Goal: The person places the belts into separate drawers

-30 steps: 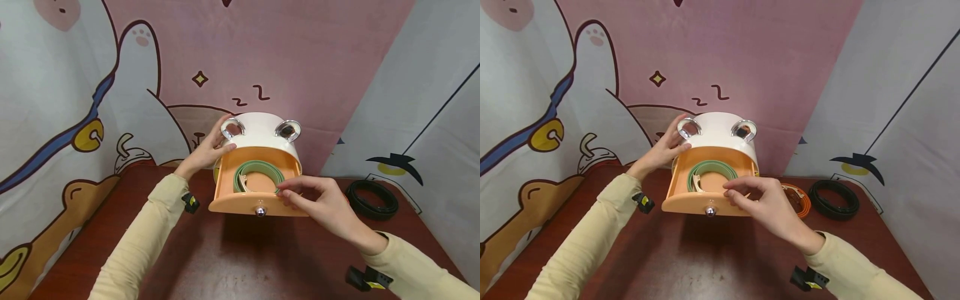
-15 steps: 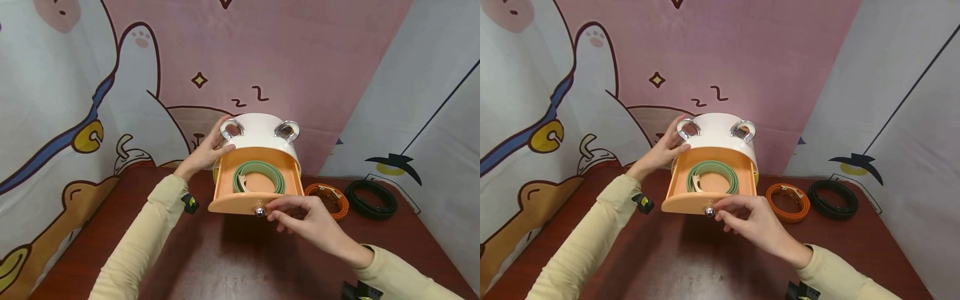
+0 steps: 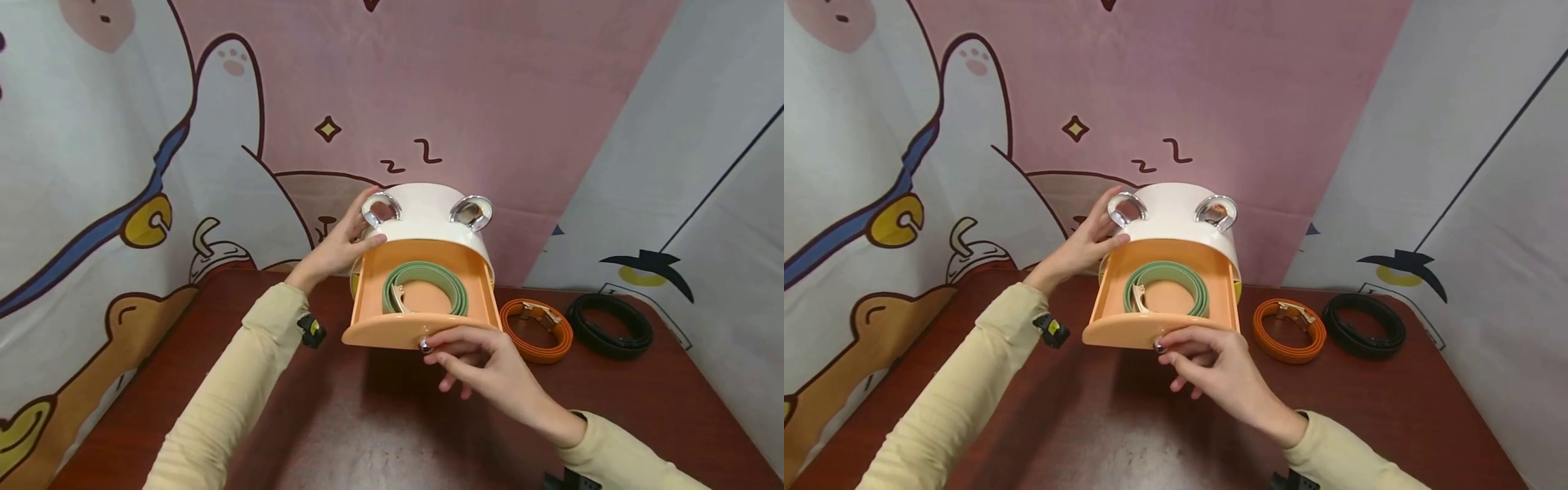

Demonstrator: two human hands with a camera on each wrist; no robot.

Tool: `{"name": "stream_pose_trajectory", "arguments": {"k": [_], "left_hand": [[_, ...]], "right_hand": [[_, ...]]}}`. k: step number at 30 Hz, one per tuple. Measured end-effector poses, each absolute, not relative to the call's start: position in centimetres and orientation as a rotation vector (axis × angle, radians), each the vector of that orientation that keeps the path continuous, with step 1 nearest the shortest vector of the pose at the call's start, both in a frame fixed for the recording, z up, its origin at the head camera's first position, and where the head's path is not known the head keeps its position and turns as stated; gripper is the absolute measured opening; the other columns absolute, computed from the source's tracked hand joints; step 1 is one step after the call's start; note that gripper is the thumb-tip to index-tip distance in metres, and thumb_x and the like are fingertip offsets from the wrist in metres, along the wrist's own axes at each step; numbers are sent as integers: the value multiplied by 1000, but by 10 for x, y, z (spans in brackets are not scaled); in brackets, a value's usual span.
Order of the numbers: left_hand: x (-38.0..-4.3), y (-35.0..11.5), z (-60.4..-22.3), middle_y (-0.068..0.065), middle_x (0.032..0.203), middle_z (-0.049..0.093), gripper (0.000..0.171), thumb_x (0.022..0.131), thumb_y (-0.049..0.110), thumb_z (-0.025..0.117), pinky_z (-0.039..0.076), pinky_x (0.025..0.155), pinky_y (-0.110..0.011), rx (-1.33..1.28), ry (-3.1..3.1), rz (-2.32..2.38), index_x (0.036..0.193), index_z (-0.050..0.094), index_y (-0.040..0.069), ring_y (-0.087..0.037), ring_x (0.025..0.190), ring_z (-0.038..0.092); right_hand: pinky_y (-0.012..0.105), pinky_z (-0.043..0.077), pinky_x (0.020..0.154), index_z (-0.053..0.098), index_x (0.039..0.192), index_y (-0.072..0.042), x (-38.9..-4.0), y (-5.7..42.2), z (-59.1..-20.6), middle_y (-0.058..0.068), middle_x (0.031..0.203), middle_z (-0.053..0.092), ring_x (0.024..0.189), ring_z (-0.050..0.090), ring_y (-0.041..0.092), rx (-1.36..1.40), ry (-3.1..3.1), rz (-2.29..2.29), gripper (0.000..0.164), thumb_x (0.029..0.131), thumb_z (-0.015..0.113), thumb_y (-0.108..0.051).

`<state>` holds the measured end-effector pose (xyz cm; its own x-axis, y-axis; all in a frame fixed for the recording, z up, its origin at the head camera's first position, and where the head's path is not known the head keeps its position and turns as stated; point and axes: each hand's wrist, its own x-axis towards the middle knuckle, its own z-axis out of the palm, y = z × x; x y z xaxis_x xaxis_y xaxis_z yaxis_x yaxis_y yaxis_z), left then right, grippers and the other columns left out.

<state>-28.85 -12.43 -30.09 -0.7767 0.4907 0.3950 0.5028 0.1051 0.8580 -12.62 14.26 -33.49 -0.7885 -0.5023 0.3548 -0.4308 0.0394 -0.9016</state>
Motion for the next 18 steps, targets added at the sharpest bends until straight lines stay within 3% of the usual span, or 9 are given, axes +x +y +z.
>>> {"name": "stream_pose_trajectory", "arguments": {"k": [8,13,18], "left_hand": [[-296,-126,-308,-12,154,28,80,96,4,58,31,108,-44,-1036,-2327,-1799,156,8,24,-23,139,29],[-295,-127,-307,-10,153,31,80,97,6,58,34,106,-43,-1029,-2344,-1778,155,10,28,-22,138,32],[-294,-126,-307,-11,154,28,81,96,4,58,33,107,-46,-1025,-2338,-1816,156,7,24,-25,140,29]], "right_hand": [[36,51,43,64,118,1,-125,136,-348,15,96,71,66,69,24,-1035,2191,-1989,27,92,61,5],[34,56,57,63,116,9,-127,123,-362,24,98,69,78,71,22,-1061,2145,-2160,27,90,60,10],[32,57,68,61,111,17,-127,114,-371,29,96,67,84,71,23,-1056,2053,-2351,24,87,61,16]]}}
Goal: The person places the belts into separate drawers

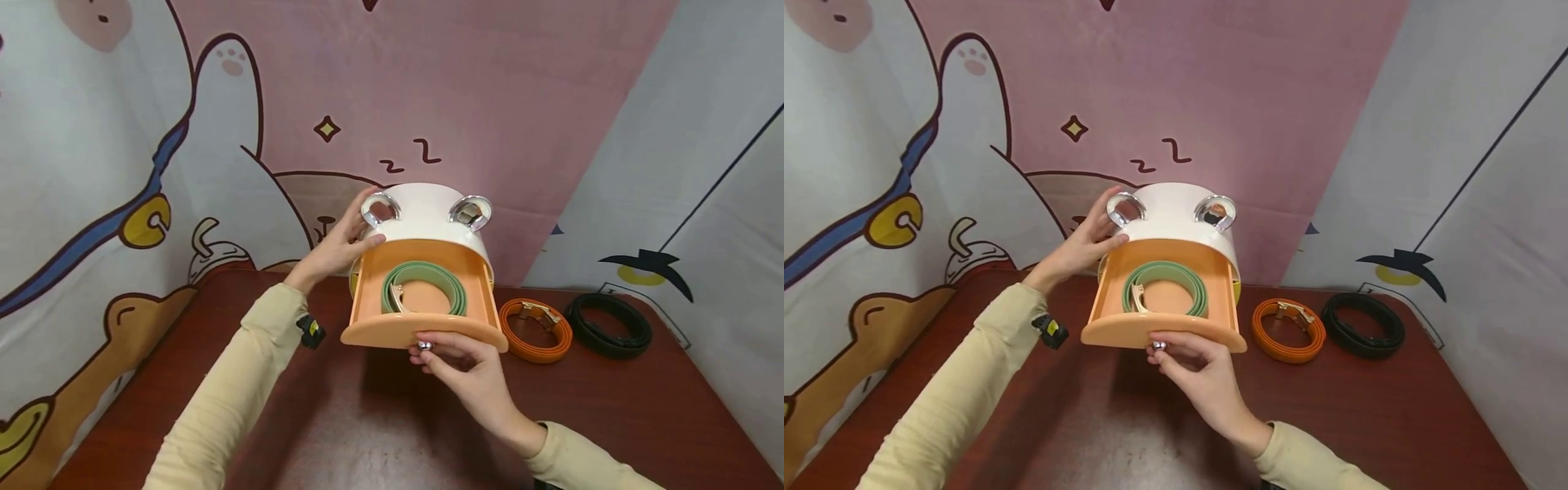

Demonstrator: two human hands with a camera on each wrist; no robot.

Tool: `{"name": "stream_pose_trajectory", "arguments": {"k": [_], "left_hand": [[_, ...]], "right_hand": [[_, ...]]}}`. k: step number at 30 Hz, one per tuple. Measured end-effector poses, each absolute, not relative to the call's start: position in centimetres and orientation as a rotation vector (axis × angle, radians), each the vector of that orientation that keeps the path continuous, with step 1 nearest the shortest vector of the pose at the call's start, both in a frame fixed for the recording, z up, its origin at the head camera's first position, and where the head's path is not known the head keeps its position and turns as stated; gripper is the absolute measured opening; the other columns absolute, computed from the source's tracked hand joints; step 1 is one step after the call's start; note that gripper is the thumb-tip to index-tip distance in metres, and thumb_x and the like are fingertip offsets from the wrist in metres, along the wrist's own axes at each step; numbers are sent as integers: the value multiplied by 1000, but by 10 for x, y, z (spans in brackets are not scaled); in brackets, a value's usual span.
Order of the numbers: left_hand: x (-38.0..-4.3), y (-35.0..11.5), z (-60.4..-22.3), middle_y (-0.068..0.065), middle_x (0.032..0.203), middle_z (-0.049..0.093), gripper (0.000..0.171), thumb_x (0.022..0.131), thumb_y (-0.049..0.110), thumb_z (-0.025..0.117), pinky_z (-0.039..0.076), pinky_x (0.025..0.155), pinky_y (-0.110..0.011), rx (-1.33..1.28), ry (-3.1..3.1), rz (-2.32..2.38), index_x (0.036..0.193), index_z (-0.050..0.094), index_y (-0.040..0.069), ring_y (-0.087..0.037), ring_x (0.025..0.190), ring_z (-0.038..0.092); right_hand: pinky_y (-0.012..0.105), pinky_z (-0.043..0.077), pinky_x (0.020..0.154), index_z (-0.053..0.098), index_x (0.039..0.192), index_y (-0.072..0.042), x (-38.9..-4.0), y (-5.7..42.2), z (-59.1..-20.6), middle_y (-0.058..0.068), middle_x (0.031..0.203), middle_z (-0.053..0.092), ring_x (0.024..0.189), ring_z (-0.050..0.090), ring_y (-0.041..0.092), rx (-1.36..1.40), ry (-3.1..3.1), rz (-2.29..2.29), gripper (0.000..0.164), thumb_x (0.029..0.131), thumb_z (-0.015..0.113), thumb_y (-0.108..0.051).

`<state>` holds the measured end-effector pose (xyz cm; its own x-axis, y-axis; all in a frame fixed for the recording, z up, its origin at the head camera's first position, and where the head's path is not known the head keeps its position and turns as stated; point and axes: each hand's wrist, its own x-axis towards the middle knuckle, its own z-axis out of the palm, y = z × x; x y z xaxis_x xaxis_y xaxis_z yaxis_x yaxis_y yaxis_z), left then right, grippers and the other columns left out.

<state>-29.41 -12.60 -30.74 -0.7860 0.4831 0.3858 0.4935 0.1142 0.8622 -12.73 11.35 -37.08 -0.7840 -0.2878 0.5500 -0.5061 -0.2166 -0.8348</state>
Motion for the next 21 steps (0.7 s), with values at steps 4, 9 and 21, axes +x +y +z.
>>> {"name": "stream_pose_trajectory", "arguments": {"k": [4,9,21], "left_hand": [[-294,-124,-307,-13,154,28,81,96,3,58,33,107,-46,-1025,-2335,-1835,156,6,24,-25,139,29],[-294,-125,-307,-12,154,29,80,97,5,58,32,108,-44,-1023,-2342,-1811,156,8,24,-23,139,30],[-294,-126,-308,-14,154,29,79,97,6,57,37,104,-47,-999,-2358,-1815,156,9,28,-27,140,28]], "right_hand": [[32,57,68,63,109,17,-127,111,-370,27,93,68,82,71,22,877,-1865,2164,23,86,62,14],[34,57,66,65,106,16,-126,108,-368,25,90,69,78,71,23,791,-1885,2172,20,87,64,11],[40,57,65,66,103,17,-129,102,-359,19,82,71,72,71,26,608,-1960,2256,19,87,67,5]]}}
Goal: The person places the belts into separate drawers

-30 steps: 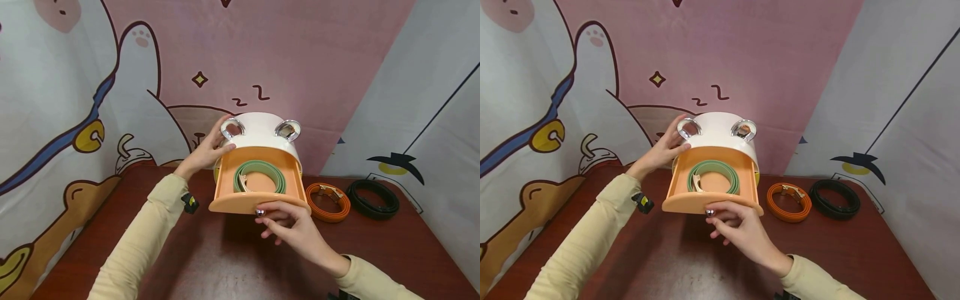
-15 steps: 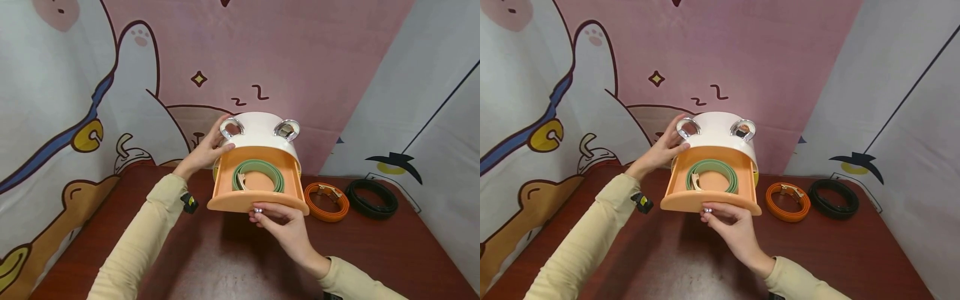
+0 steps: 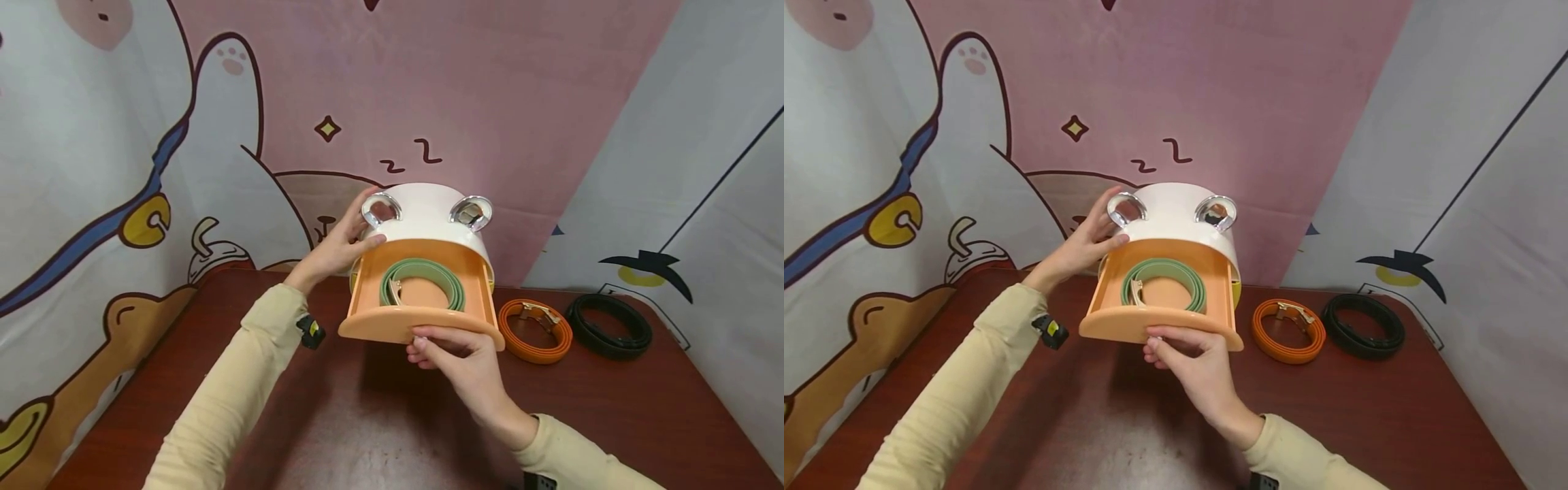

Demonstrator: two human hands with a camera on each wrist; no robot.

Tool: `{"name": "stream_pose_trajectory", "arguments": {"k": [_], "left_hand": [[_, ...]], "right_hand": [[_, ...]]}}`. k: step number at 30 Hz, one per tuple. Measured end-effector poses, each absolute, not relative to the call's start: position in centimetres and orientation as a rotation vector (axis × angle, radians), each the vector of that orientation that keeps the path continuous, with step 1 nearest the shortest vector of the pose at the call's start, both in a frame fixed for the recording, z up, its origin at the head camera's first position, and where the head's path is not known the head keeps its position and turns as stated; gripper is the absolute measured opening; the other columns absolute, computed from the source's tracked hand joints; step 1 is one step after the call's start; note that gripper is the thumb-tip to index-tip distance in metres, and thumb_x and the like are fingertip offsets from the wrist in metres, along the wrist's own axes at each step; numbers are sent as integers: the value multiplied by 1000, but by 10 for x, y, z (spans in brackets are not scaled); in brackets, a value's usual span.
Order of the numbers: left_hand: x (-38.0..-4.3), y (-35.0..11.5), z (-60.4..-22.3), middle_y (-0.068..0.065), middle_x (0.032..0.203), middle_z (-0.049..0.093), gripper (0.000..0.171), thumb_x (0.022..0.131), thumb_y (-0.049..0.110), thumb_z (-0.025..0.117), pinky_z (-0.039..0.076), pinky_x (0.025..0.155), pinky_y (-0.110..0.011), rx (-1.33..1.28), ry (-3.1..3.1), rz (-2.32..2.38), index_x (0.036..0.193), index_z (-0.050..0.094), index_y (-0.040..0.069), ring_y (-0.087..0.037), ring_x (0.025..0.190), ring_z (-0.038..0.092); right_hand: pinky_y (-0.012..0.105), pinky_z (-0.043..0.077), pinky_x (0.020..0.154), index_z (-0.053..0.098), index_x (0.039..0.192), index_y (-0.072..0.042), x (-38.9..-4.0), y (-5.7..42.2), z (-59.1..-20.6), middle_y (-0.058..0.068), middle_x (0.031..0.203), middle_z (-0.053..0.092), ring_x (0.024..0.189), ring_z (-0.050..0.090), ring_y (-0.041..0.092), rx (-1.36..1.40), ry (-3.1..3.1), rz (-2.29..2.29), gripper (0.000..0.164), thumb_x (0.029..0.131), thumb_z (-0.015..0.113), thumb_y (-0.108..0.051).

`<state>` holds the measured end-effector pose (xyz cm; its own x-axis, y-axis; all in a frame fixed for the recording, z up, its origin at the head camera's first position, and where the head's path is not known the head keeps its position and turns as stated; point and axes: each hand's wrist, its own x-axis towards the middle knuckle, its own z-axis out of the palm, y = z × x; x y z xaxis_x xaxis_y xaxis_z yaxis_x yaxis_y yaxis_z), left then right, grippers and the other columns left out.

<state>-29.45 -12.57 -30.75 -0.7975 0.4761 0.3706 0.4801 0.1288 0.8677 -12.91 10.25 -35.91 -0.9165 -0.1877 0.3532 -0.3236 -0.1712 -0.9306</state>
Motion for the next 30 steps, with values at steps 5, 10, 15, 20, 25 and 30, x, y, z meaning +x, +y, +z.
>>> {"name": "stream_pose_trajectory", "arguments": {"k": [5,10,15,20,25,30], "left_hand": [[-287,-124,-300,-18,153,28,80,96,2,57,34,105,-49,-993,-2354,-1846,156,8,22,-31,140,26],[-276,-123,-289,-24,152,27,78,96,-1,56,31,106,-52,-998,-2363,-1849,155,8,12,-37,140,25],[-288,-124,-299,-20,152,30,79,96,1,57,30,107,-52,-1000,-2358,-1827,155,8,16,-34,139,28],[-295,-125,-305,-15,151,35,79,96,6,60,33,105,-50,-989,-2361,-1796,155,11,25,-29,137,33],[-295,-125,-306,-14,150,36,79,95,8,61,35,104,-49,-989,-2359,-1804,155,12,26,-28,137,35],[-296,-126,-309,-15,149,37,79,96,6,60,34,105,-49,-995,-2340,-1804,156,11,24,-29,136,36]], "right_hand": [[40,57,66,66,105,17,-133,102,-354,15,81,71,73,71,25,503,-1981,2328,23,86,68,4],[39,57,67,64,107,18,-138,102,-349,15,82,71,72,71,24,458,-1972,2376,24,87,67,5],[44,57,68,63,109,18,-144,103,-345,15,81,71,71,71,25,431,-1973,2395,26,87,67,4],[44,57,69,63,111,17,-150,105,-340,15,81,71,71,71,26,421,-1983,2402,27,88,67,2],[43,56,70,63,112,16,-155,105,-337,16,83,72,72,71,26,417,-2003,2405,28,89,67,1],[42,57,70,63,112,15,-159,105,-336,15,82,72,72,71,26,410,-2019,2410,29,89,67,0]]}}
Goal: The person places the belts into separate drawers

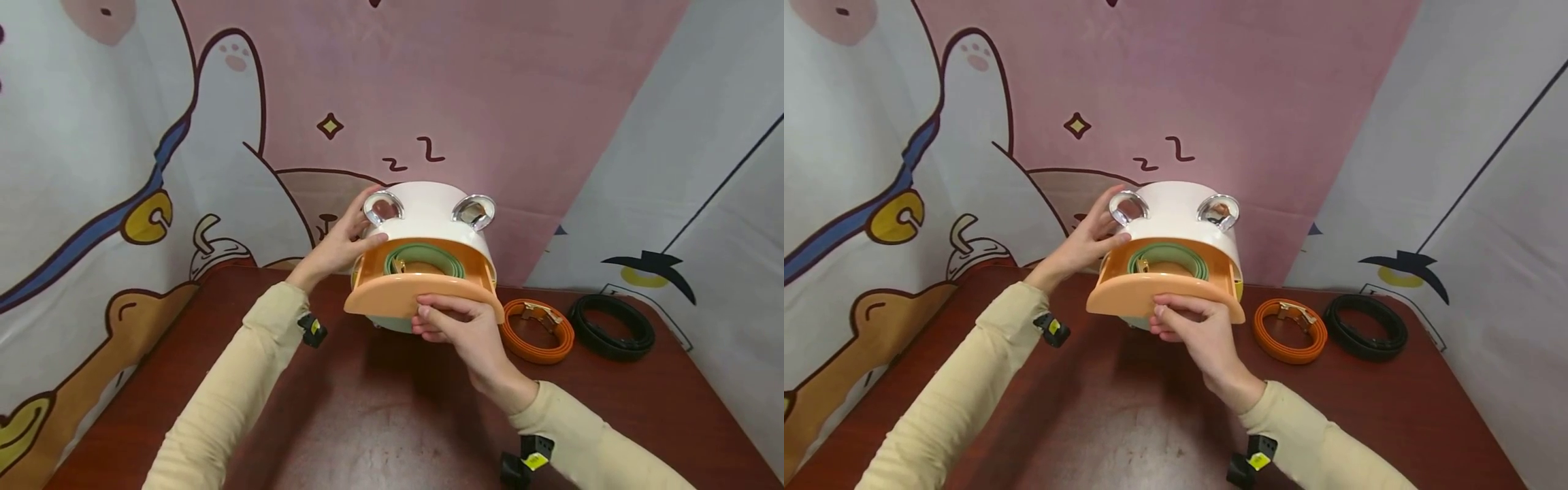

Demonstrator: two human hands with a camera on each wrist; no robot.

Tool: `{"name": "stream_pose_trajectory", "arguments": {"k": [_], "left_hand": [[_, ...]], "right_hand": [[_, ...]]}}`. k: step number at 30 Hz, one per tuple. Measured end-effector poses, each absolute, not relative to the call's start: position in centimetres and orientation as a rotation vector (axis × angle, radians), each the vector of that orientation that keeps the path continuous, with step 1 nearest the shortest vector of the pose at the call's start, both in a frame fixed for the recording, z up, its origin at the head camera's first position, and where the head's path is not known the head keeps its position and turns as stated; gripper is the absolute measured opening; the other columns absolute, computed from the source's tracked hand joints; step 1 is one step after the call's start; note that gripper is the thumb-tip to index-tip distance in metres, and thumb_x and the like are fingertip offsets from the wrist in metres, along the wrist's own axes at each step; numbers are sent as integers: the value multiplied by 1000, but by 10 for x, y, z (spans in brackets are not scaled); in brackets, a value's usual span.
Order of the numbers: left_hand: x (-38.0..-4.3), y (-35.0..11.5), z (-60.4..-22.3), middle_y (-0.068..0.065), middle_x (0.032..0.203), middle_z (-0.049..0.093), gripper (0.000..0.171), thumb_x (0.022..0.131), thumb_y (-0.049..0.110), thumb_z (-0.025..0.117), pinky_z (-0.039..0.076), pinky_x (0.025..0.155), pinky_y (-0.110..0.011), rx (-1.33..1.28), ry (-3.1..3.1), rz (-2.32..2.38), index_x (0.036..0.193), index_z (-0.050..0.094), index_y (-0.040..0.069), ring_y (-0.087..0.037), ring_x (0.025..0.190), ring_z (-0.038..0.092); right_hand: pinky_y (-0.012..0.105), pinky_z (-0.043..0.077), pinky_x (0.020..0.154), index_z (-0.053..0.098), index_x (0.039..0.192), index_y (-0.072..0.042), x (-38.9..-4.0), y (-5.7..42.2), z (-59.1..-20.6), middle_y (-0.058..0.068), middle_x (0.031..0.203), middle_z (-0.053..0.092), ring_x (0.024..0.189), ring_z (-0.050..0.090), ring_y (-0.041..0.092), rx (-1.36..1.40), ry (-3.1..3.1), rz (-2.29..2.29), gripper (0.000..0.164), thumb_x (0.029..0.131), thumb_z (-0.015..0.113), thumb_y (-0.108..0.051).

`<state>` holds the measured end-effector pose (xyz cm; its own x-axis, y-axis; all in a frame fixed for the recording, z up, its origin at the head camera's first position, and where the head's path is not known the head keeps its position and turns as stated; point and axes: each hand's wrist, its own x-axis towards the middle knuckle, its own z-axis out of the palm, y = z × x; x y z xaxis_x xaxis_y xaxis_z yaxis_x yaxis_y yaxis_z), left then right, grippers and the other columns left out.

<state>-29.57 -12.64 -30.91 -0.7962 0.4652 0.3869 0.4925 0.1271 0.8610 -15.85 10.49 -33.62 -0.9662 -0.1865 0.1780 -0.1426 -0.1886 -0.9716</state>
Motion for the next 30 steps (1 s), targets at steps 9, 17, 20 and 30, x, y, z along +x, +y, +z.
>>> {"name": "stream_pose_trajectory", "arguments": {"k": [9,17,20,30], "left_hand": [[-294,-127,-310,-15,148,39,79,95,7,61,36,104,-48,-968,-2327,-1815,155,14,28,-28,134,39],[-284,-125,-299,-17,147,40,79,94,6,63,32,105,-55,-917,-2353,-1820,155,17,23,-33,134,38],[-276,-123,-290,-19,148,38,78,92,3,63,25,107,-58,-912,-2340,-1848,155,18,16,-35,136,34],[-296,-117,-301,-1,161,10,86,91,-2,63,12,114,-49,-969,-2229,-1977,157,13,22,-17,144,18]], "right_hand": [[39,57,68,63,111,17,-167,108,-335,15,80,71,70,71,24,-385,1994,-2356,29,88,68,0],[35,57,65,63,112,17,-175,110,-334,14,79,71,68,70,20,-382,2011,-2349,30,89,68,-1],[34,57,63,63,112,16,-179,110,-334,14,80,71,67,70,20,-380,2014,-2353,30,89,68,-1],[35,57,65,64,115,13,-191,109,-334,12,81,72,68,70,19,-379,2050,-2334,30,90,68,-3]]}}
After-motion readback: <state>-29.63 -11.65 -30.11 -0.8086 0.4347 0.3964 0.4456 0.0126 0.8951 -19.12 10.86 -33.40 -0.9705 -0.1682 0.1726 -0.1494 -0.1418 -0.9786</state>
